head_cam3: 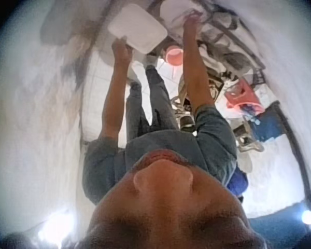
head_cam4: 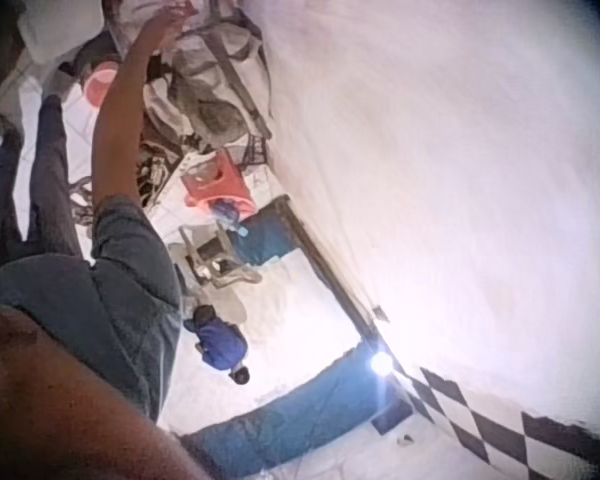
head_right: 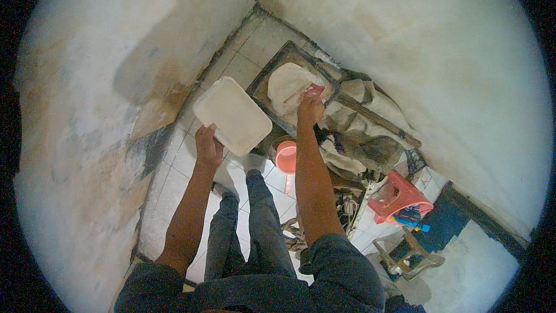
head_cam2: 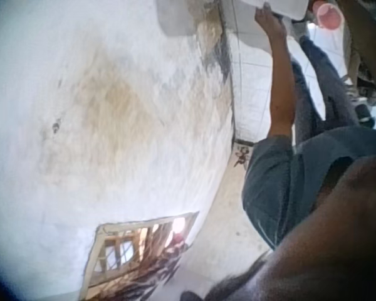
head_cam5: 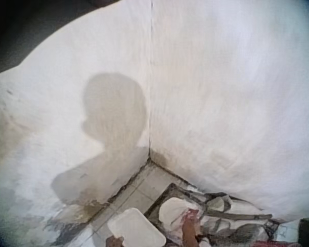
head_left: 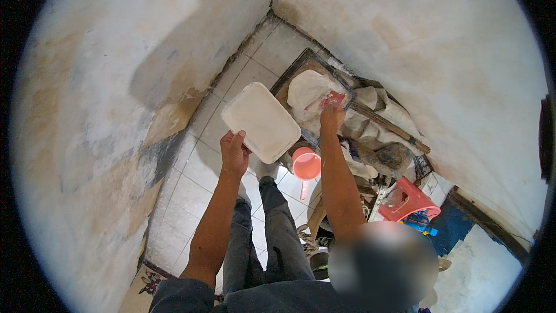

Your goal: The person applies a white patching compound to a damaged area of an interior wall using a red putty knife, scooping more material from a plastic container and a larger tub to smooth it over the surface.

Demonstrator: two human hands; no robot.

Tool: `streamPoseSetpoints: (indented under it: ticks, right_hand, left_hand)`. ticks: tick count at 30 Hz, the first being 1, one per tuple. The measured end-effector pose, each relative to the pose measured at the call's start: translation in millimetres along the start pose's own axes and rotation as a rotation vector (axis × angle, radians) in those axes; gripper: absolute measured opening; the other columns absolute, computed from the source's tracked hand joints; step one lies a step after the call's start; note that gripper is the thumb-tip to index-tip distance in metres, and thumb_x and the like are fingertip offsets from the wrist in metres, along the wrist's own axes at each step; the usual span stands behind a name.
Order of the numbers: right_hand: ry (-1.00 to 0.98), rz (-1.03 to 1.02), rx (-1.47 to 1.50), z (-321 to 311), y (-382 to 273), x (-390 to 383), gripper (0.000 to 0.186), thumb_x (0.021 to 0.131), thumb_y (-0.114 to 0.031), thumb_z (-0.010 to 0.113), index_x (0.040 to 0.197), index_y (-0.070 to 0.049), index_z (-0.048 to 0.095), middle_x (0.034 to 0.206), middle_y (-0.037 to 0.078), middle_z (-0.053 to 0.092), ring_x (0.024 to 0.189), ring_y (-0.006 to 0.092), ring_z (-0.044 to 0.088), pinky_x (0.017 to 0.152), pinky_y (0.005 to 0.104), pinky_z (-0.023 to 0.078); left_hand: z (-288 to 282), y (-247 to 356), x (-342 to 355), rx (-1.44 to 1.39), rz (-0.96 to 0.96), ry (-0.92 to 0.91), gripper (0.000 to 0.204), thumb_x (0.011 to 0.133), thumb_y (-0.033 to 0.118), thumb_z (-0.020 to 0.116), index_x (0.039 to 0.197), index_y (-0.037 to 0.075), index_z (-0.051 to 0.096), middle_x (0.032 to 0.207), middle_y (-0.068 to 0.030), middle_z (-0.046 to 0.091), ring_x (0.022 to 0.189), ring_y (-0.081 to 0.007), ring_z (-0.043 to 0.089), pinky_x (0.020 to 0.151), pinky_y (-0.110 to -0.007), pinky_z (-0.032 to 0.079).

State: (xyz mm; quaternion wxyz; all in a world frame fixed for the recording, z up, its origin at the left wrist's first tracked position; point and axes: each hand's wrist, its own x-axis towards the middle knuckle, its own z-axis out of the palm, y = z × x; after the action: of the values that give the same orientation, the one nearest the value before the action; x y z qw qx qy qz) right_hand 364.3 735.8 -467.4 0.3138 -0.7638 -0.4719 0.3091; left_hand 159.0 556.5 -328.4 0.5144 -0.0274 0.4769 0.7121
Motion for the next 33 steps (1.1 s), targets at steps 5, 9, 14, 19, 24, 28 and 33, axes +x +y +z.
streamPoseSetpoints:
  ticks: [5, 9, 14, 19, 24, 28, 33]
  right_hand:
    - [0.033, 0.014, -0.026, 12, 34, 7, 0.023, 0.079, -0.019, 0.056, 0.083, 0.001, 0.067, 0.070, 0.013, 0.064, 0.064, 0.0223, 0.058, 0.061, 0.0396, 0.045]
    - [-0.062, -0.052, 0.374, 19, 22, -10, 0.022, 0.081, -0.017, 0.056, 0.084, 0.002, 0.066, 0.070, 0.007, 0.063, 0.065, 0.0170, 0.056, 0.061, 0.0353, 0.044]
    - [-0.261, -0.113, 0.209, 23, 38, 3, 0.031, 0.087, -0.024, 0.055, 0.108, -0.004, 0.066, 0.076, 0.012, 0.065, 0.072, 0.0222, 0.065, 0.068, 0.0375, 0.050]
    - [-0.295, 0.026, 0.054, 24, 67, 22, 0.027, 0.086, -0.022, 0.056, 0.103, -0.004, 0.069, 0.078, 0.012, 0.067, 0.076, 0.0189, 0.064, 0.071, 0.0364, 0.049]
    - [-0.405, 0.320, 0.327, 6, 27, 2, 0.025, 0.085, -0.019, 0.061, 0.104, -0.005, 0.069, 0.089, 0.007, 0.069, 0.082, 0.0157, 0.063, 0.072, 0.0332, 0.048]
    - [-0.481, 0.426, 0.500, -5, 18, 1, 0.011, 0.086, -0.015, 0.058, 0.096, -0.013, 0.061, 0.072, -0.003, 0.052, 0.056, 0.0100, 0.044, 0.050, 0.0256, 0.036]
    - [-0.523, 0.492, 0.724, -18, 19, -11, 0.016, 0.089, -0.017, 0.059, 0.105, -0.017, 0.058, 0.077, -0.004, 0.053, 0.058, 0.0087, 0.043, 0.049, 0.0246, 0.033]
  left_hand:
    - [4, -6, 4, 0.011, -0.011, -0.004, 0.029, 0.088, 0.017, 0.061, 0.111, 0.000, 0.057, 0.102, -0.0096, 0.066, 0.086, -0.0202, 0.068, 0.073, -0.035, 0.059]
    - [-9, -5, 2, 0.020, 0.022, -0.002, 0.032, 0.087, 0.018, 0.063, 0.113, 0.000, 0.058, 0.102, -0.0096, 0.066, 0.087, -0.0208, 0.068, 0.073, -0.036, 0.059]
    - [-9, -7, 1, 0.022, 0.016, 0.018, 0.035, 0.087, 0.019, 0.064, 0.114, -0.002, 0.057, 0.103, -0.0099, 0.066, 0.087, -0.0211, 0.068, 0.074, -0.036, 0.059]
    - [-10, -16, 3, 0.030, -0.014, -0.001, 0.034, 0.087, 0.018, 0.063, 0.114, -0.002, 0.057, 0.104, -0.0101, 0.066, 0.088, -0.0215, 0.068, 0.074, -0.037, 0.059]
    - [-19, -12, -2, 0.090, -0.094, 0.039, 0.035, 0.086, 0.012, 0.057, 0.118, 0.001, 0.049, 0.110, -0.0113, 0.060, 0.101, -0.0248, 0.063, 0.090, -0.043, 0.053]
    - [-10, -13, -1, 0.067, -0.069, -0.004, 0.035, 0.086, 0.014, 0.058, 0.118, 0.002, 0.049, 0.111, -0.0109, 0.059, 0.101, -0.0235, 0.062, 0.088, -0.042, 0.054]
    - [-13, -21, 7, 0.073, -0.031, 0.024, 0.032, 0.090, 0.015, 0.056, 0.118, -0.002, 0.052, 0.106, -0.0113, 0.064, 0.088, -0.0220, 0.068, 0.075, -0.039, 0.059]
